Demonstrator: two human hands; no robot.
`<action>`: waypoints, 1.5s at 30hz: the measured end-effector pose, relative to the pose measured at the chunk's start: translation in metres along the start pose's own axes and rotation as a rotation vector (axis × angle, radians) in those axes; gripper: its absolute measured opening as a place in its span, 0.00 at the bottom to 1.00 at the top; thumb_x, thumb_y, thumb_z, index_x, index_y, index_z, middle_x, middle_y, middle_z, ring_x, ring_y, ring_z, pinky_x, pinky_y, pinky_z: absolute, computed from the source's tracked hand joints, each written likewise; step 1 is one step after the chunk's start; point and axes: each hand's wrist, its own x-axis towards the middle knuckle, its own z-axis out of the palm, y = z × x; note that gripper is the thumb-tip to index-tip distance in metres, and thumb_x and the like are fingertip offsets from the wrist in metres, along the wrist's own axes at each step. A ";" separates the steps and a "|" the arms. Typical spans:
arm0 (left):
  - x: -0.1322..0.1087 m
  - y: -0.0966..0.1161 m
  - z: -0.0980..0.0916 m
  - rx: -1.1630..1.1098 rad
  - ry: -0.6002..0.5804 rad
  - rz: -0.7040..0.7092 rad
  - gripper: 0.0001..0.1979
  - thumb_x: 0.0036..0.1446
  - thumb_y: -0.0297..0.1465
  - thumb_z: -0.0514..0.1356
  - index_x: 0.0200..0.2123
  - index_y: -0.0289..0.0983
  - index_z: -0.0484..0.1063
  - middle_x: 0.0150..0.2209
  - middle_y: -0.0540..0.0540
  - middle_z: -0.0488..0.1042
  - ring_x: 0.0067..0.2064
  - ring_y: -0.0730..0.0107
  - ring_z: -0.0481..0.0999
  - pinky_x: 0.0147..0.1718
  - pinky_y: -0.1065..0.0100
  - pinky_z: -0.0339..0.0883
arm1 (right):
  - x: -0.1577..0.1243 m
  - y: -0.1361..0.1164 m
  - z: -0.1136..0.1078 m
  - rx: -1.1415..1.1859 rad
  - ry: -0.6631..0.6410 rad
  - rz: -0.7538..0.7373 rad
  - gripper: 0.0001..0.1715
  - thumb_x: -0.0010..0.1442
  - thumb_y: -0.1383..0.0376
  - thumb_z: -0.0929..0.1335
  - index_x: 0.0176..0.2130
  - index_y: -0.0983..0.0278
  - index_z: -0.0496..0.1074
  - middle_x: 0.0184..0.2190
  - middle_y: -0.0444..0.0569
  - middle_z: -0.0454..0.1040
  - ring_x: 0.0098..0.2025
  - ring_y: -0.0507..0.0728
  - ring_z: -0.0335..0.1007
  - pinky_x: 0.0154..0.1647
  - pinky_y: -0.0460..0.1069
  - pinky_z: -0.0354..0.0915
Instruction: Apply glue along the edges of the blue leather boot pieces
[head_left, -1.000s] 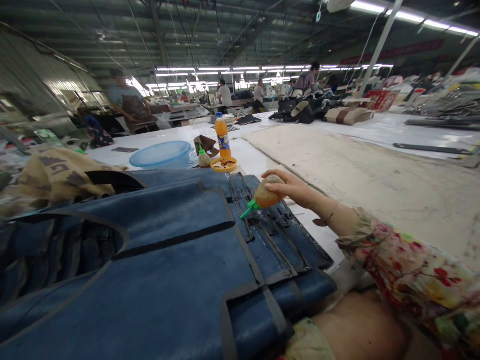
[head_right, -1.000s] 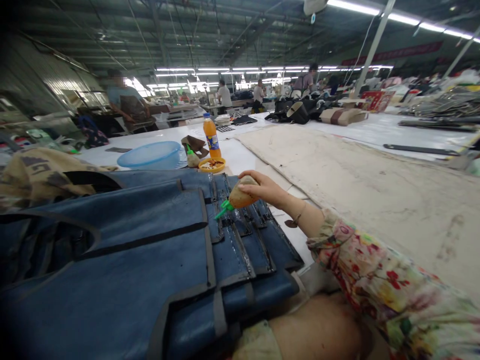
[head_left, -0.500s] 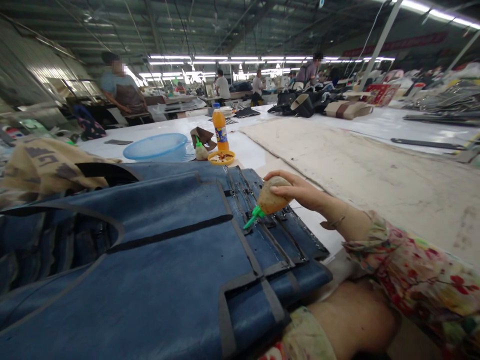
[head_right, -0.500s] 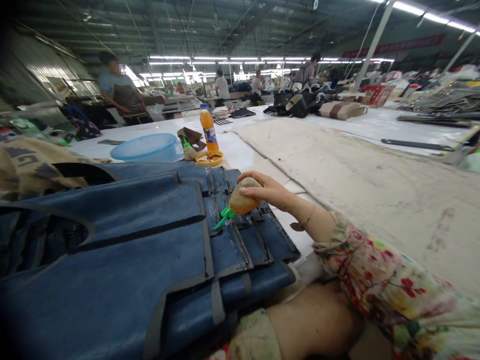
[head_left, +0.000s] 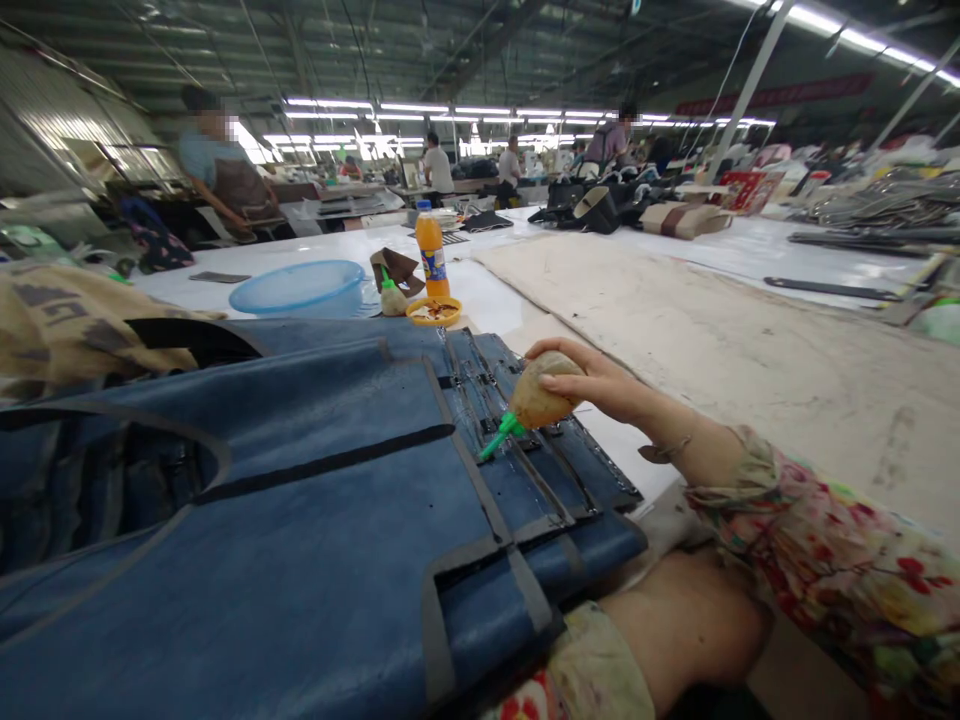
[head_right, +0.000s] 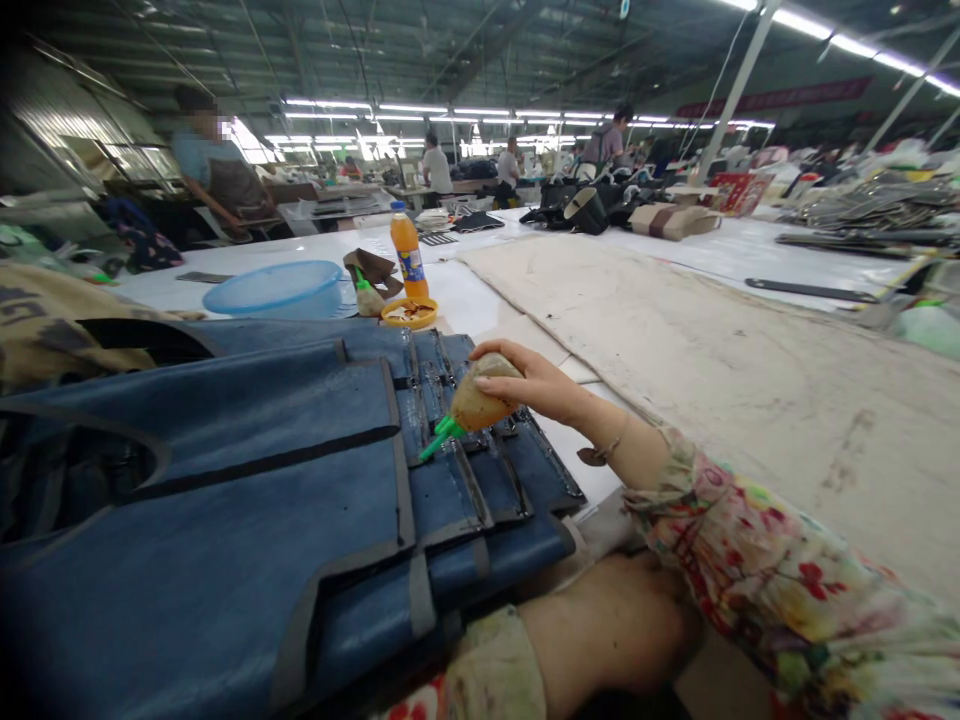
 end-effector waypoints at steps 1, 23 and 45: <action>0.000 0.001 -0.004 0.031 -0.020 -0.013 0.09 0.55 0.25 0.55 0.36 0.27 0.74 0.42 0.34 0.73 0.45 0.49 0.73 0.35 0.57 0.70 | 0.000 -0.001 0.001 -0.002 0.014 -0.005 0.23 0.52 0.55 0.70 0.46 0.60 0.67 0.39 0.46 0.70 0.41 0.55 0.67 0.44 0.52 0.64; 0.004 0.004 -0.010 0.149 -0.061 -0.035 0.11 0.56 0.28 0.53 0.35 0.34 0.75 0.45 0.40 0.74 0.45 0.61 0.73 0.38 0.64 0.69 | -0.060 -0.035 0.008 0.101 0.078 -0.065 0.24 0.51 0.52 0.71 0.46 0.55 0.68 0.44 0.47 0.71 0.40 0.56 0.70 0.38 0.49 0.68; 0.005 0.003 -0.010 0.104 -0.081 -0.002 0.11 0.54 0.25 0.53 0.36 0.31 0.75 0.45 0.40 0.75 0.50 0.56 0.72 0.40 0.58 0.73 | -0.033 -0.019 0.012 0.018 0.043 -0.064 0.23 0.51 0.54 0.71 0.46 0.58 0.66 0.41 0.47 0.71 0.40 0.56 0.68 0.41 0.51 0.66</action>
